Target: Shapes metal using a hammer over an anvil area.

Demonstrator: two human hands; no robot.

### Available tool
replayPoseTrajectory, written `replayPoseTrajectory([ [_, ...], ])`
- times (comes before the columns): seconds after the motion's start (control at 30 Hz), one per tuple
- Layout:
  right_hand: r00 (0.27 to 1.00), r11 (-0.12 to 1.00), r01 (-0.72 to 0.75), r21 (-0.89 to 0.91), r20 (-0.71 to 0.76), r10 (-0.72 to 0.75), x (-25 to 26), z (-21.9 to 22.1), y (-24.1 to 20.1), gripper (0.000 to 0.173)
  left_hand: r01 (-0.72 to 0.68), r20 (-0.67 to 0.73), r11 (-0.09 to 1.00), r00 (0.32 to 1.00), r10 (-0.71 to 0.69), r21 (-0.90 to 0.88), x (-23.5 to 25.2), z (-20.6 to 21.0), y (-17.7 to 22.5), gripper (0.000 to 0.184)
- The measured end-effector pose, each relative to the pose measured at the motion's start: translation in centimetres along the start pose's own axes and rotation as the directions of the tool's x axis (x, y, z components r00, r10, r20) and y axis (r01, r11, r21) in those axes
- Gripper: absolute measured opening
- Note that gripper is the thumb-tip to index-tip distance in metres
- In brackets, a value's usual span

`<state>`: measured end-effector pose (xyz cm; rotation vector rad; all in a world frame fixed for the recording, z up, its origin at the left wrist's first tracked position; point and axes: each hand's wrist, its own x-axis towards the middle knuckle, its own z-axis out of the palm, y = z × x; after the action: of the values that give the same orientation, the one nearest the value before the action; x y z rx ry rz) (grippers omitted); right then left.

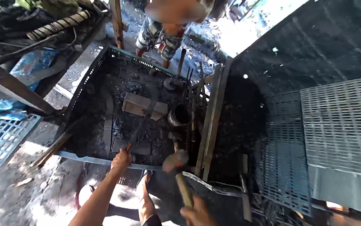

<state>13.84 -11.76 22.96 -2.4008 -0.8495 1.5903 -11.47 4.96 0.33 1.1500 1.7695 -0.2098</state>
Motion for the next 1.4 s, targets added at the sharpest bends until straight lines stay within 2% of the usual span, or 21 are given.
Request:
replayPoseTrajectory([
  [0.07, 0.973, 0.982, 0.188, 0.033, -0.140, -0.182, -2.3, -3.3, -4.8, 0.038, 0.005, -0.001, 1.000, 1.000, -0.005, 0.006, 0.4, 0.1, -0.2, 0.048],
  [0.1, 0.935, 0.955, 0.295, 0.034, -0.218, -0.281, -3.7, -4.9, -7.2, 0.038, 0.004, 0.002, 1.000, 1.000, -0.004, 0.016, 0.6, 0.3, -0.4, 0.049],
  [0.2, 0.738, 0.818, 0.575, -0.007, -0.427, -0.522, -8.3, -9.2, -13.3, 0.046, -0.001, 0.000, 1.000, 1.000, 0.001, 0.028, 0.8, 0.5, -0.6, 0.053],
  [0.33, 0.464, 0.584, 0.810, -0.045, -0.559, -0.687, -14.3, -13.1, -18.6, 0.062, -0.025, 0.005, 1.000, 1.000, 0.025, 0.019, -1.7, -0.7, -0.4, 0.048],
  [0.47, 0.259, 0.354, 0.931, -0.085, -0.528, -0.809, -16.0, -17.9, -22.3, 0.066, 0.011, -0.031, 1.000, 0.999, -0.010, 0.027, -2.9, -0.3, -2.0, 0.047],
  [0.6, 0.157, 0.219, 0.974, -0.054, -0.532, -0.832, -15.0, -21.1, -26.9, 0.060, 0.058, -0.012, 0.998, 0.998, -0.058, 0.013, -0.3, 2.1, -3.4, 0.050],
  [0.7, 0.108, 0.173, 0.982, -0.074, -0.532, -0.840, -13.9, -22.7, -30.9, 0.054, 0.085, 0.005, 0.996, 0.996, -0.085, 0.004, -0.5, 2.7, -2.6, 0.048],
  [0.83, 0.093, 0.187, 0.974, -0.128, -0.529, -0.844, -10.4, -23.0, -34.5, 0.057, 0.125, 0.011, 0.992, 0.992, -0.125, 0.010, -1.1, 2.3, -1.7, 0.049],
  [0.9, 0.080, 0.208, 0.959, -0.193, -0.518, -0.852, -7.0, -20.8, -35.0, 0.059, 0.126, 0.008, 0.992, 0.992, -0.126, 0.010, -1.1, 2.2, -1.6, 0.047],
  [0.97, 0.141, 0.287, 0.930, -0.231, -0.497, -0.856, -0.8, -16.8, -34.1, 0.053, 0.125, 0.019, 0.992, 0.992, -0.126, 0.023, -1.4, 2.4, -1.6, 0.045],
  [1.0, 0.212, 0.356, 0.905, -0.233, -0.478, -0.852, 3.6, -14.2, -33.0, 0.048, 0.129, 0.025, 0.991, 0.991, -0.129, 0.020, -1.5, 2.4, -1.5, 0.044],
  [1.03, 0.323, 0.465, 0.853, -0.235, -0.463, -0.826, 8.7, -11.1, -31.4, 0.047, 0.133, 0.027, 0.991, 0.991, -0.133, 0.015, -1.5, 2.6, -1.5, 0.044],
  [1.1, 0.625, 0.726, 0.651, -0.221, -0.386, -0.678, 19.6, -3.6, -26.9, 0.049, 0.139, 0.023, 0.990, 0.990, -0.139, 0.023, -1.1, 3.3, -2.2, 0.042],
  [1.13, 0.772, 0.833, 0.518, -0.194, -0.314, -0.553, 24.5, 0.0, -24.7, 0.051, 0.140, 0.019, 0.990, 0.990, -0.141, 0.031, -0.7, 3.6, -2.5, 0.041],
  [1.17, 0.865, 0.899, 0.404, -0.166, -0.252, -0.435, 28.3, 2.8, -23.1, 0.051, 0.141, 0.014, 0.990, 0.990, -0.141, 0.030, -0.6, 4.0, -3.0, 0.039],
  [1.2, 0.910, 0.931, 0.338, -0.136, -0.206, -0.360, 29.7, 4.1, -22.4, 0.048, 0.145, 0.016, 0.989, 0.989, -0.145, 0.027, -0.8, 4.4, -3.4, 0.038],
  [1.23, 0.921, 0.938, 0.333, -0.098, -0.181, -0.346, 28.8, 3.6, -23.3, 0.047, 0.150, 0.019, 0.988, 0.988, -0.151, 0.026, -1.0, 4.3, -3.8, 0.038],
  [1.27, 0.899, 0.918, 0.391, -0.070, -0.185, -0.397, 25.9, 1.7, -25.3, 0.042, 0.152, 0.017, 0.988, 0.988, -0.152, 0.029, -1.1, 4.2, -4.1, 0.038],
  [1.33, 0.802, 0.831, 0.553, -0.051, -0.236, -0.548, 18.0, -3.4, -28.7, 0.034, 0.138, 0.029, 0.989, 0.990, -0.140, 0.048, -2.1, 4.2, -4.7, 0.039],
  [1.4, 0.673, 0.729, 0.672, -0.133, -0.301, -0.675, 10.6, -8.4, -31.5, 0.039, 0.126, 0.040, 0.990, 0.991, -0.128, 0.057, -2.4, 4.0, -4.9, 0.040],
])
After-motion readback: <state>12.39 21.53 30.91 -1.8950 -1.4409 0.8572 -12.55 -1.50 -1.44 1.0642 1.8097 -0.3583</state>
